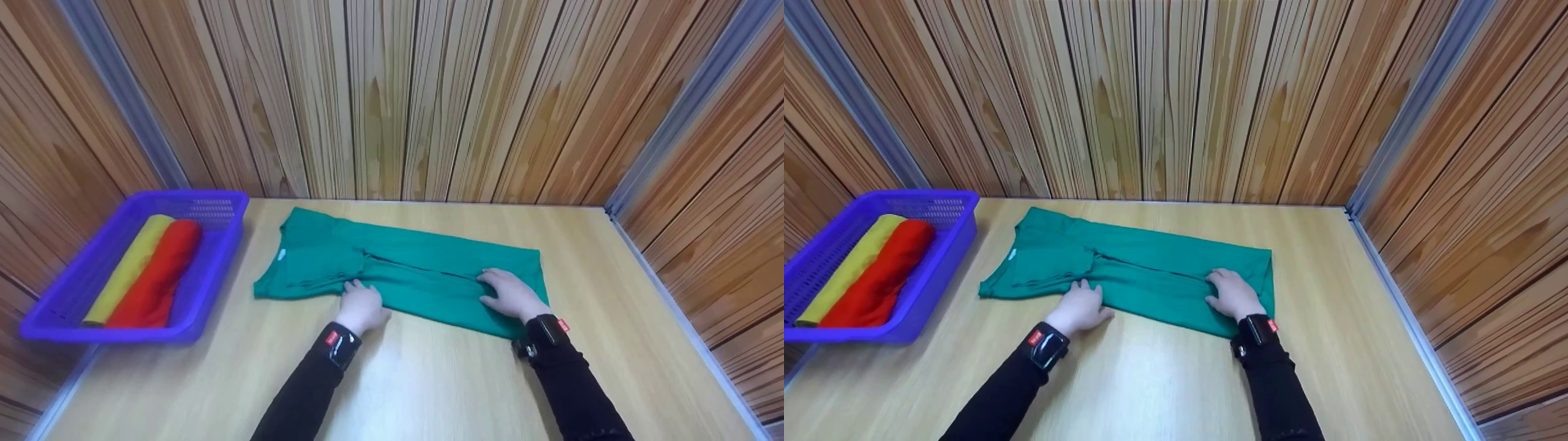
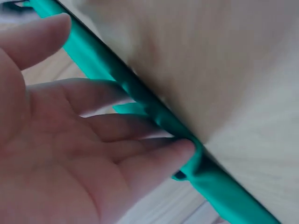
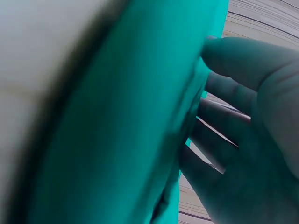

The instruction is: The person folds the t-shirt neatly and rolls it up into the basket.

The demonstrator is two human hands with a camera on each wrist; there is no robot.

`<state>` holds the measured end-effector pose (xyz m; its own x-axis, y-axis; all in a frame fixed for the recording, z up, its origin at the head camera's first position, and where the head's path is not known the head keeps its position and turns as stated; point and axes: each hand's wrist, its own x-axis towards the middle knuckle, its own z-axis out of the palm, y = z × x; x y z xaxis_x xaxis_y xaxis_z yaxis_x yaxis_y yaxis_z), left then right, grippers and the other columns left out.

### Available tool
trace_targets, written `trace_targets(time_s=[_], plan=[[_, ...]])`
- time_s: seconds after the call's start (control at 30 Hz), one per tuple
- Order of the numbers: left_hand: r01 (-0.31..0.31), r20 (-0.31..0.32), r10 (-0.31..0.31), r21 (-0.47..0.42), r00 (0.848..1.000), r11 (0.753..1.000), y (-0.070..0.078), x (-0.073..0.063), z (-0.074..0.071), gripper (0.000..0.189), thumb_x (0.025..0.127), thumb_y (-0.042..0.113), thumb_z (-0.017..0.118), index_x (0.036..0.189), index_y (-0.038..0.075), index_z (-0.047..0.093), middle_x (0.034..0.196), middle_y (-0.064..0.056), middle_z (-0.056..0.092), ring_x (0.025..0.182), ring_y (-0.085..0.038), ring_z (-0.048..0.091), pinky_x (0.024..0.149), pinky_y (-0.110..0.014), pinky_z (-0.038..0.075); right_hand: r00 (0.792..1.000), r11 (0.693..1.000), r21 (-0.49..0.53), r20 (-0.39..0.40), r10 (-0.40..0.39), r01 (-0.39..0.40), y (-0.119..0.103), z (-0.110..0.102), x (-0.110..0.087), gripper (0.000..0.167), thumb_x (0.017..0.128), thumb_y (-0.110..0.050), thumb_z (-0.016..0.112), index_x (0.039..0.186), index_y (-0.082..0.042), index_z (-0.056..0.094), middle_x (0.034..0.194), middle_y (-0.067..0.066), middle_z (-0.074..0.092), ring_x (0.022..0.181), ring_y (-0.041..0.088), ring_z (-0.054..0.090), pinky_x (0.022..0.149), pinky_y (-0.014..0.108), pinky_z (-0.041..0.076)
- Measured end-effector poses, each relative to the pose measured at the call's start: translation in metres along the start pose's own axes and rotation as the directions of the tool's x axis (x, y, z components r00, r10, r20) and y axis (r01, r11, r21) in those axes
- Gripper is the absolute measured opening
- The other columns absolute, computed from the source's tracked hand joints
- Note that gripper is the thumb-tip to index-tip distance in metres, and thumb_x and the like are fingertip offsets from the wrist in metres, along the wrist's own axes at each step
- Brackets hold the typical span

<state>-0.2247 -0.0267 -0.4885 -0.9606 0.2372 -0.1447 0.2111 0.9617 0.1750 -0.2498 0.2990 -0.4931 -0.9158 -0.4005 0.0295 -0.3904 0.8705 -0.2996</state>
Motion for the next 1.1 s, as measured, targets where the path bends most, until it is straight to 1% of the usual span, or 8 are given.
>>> trace_targets(time_s=[0.2, 0.4, 0.43, 0.63, 0.77, 0.87, 1.03, 1.1], plan=[[-0.053, -0.02, 0.051, -0.082, 0.998, 0.995, -0.013, 0.014, -0.005, 0.059, 0.094, 0.037, 0.064, 0.122, -0.014, 0.06, 0.135, -0.039, 0.047, 0.129, -0.057, 0.038, 0.108, -0.06, 0.031, 0.999, 1.0, -0.01, -0.045, -0.029, 0.029, 0.0, 0.001, -0.005, 0.031, 0.091, -0.014, 0.07, 0.118, -0.001, 0.065, 0.126, 0.02, 0.058, 0.118, 0.04, 0.053, 0.101, 0.055, 0.041], [-0.08, -0.04, 0.077, -0.1, 0.996, 0.992, -0.02, 0.028, -0.01, 0.042, 0.093, 0.032, 0.065, 0.098, -0.009, 0.07, 0.123, -0.033, 0.059, 0.125, -0.051, 0.047, 0.108, -0.058, 0.032, 0.995, 0.998, -0.036, -0.086, -0.059, 0.056, -0.003, 0.003, -0.011, 0.025, 0.088, -0.013, 0.073, 0.111, -0.003, 0.068, 0.115, 0.016, 0.06, 0.107, 0.037, 0.056, 0.094, 0.053, 0.045], [-0.08, -0.042, 0.076, -0.094, 0.996, 0.992, -0.02, 0.03, -0.01, 0.042, 0.093, 0.032, 0.065, 0.099, -0.009, 0.07, 0.124, -0.033, 0.059, 0.125, -0.051, 0.047, 0.108, -0.058, 0.032, 0.994, 0.997, -0.039, -0.088, -0.065, 0.061, -0.004, 0.003, -0.012, 0.025, 0.088, -0.013, 0.073, 0.11, -0.003, 0.068, 0.114, 0.016, 0.06, 0.106, 0.037, 0.056, 0.093, 0.053, 0.045], [-0.044, -0.034, 0.042, -0.067, 0.999, 0.997, -0.024, 0.039, -0.007, 0.058, 0.094, 0.035, 0.064, 0.126, -0.013, 0.058, 0.138, -0.036, 0.047, 0.133, -0.053, 0.038, 0.112, -0.055, 0.028, 0.997, 0.998, -0.006, -0.045, -0.059, 0.059, -0.009, 0.001, -0.016, 0.025, 0.089, -0.013, 0.072, 0.113, -0.004, 0.069, 0.116, 0.015, 0.059, 0.107, 0.036, 0.054, 0.094, 0.053, 0.045], [-0.045, -0.044, 0.042, -0.061, 0.998, 0.997, -0.026, 0.041, -0.006, 0.061, 0.094, 0.035, 0.064, 0.129, -0.013, 0.055, 0.139, -0.035, 0.046, 0.134, -0.051, 0.037, 0.113, -0.054, 0.026, 0.999, 0.999, 0.011, -0.005, -0.045, 0.045, -0.013, -0.002, -0.018, 0.027, 0.09, -0.012, 0.07, 0.116, -0.005, 0.068, 0.119, 0.016, 0.059, 0.11, 0.037, 0.053, 0.096, 0.054, 0.044], [-0.041, -0.042, 0.038, -0.075, 0.998, 0.996, -0.026, 0.038, -0.006, 0.063, 0.095, 0.036, 0.063, 0.133, -0.013, 0.052, 0.141, -0.035, 0.044, 0.135, -0.051, 0.035, 0.113, -0.054, 0.025, 0.999, 0.999, 0.021, 0.018, -0.032, 0.031, -0.013, -0.004, -0.018, 0.029, 0.091, -0.013, 0.07, 0.118, -0.005, 0.068, 0.122, 0.017, 0.058, 0.113, 0.038, 0.052, 0.097, 0.055, 0.043], [-0.001, -0.033, -0.002, -0.112, 0.999, 0.994, -0.021, 0.027, -0.007, 0.066, 0.096, 0.038, 0.062, 0.137, -0.011, 0.048, 0.146, -0.036, 0.037, 0.138, -0.052, 0.03, 0.113, -0.056, 0.026, 0.998, 0.999, 0.048, 0.056, -0.019, 0.016, -0.012, -0.008, -0.018, 0.031, 0.092, -0.014, 0.069, 0.122, -0.006, 0.067, 0.126, 0.017, 0.056, 0.116, 0.039, 0.05, 0.098, 0.056, 0.042], [-0.02, -0.048, 0.015, -0.105, 0.999, 0.994, -0.016, 0.023, -0.006, 0.064, 0.096, 0.039, 0.062, 0.134, -0.012, 0.052, 0.144, -0.037, 0.039, 0.137, -0.051, 0.032, 0.112, -0.056, 0.027, 0.997, 0.998, 0.068, 0.071, -0.013, 0.008, -0.011, -0.011, -0.017, 0.03, 0.093, -0.015, 0.068, 0.122, -0.005, 0.067, 0.126, 0.017, 0.057, 0.116, 0.038, 0.051, 0.098, 0.056, 0.042]])
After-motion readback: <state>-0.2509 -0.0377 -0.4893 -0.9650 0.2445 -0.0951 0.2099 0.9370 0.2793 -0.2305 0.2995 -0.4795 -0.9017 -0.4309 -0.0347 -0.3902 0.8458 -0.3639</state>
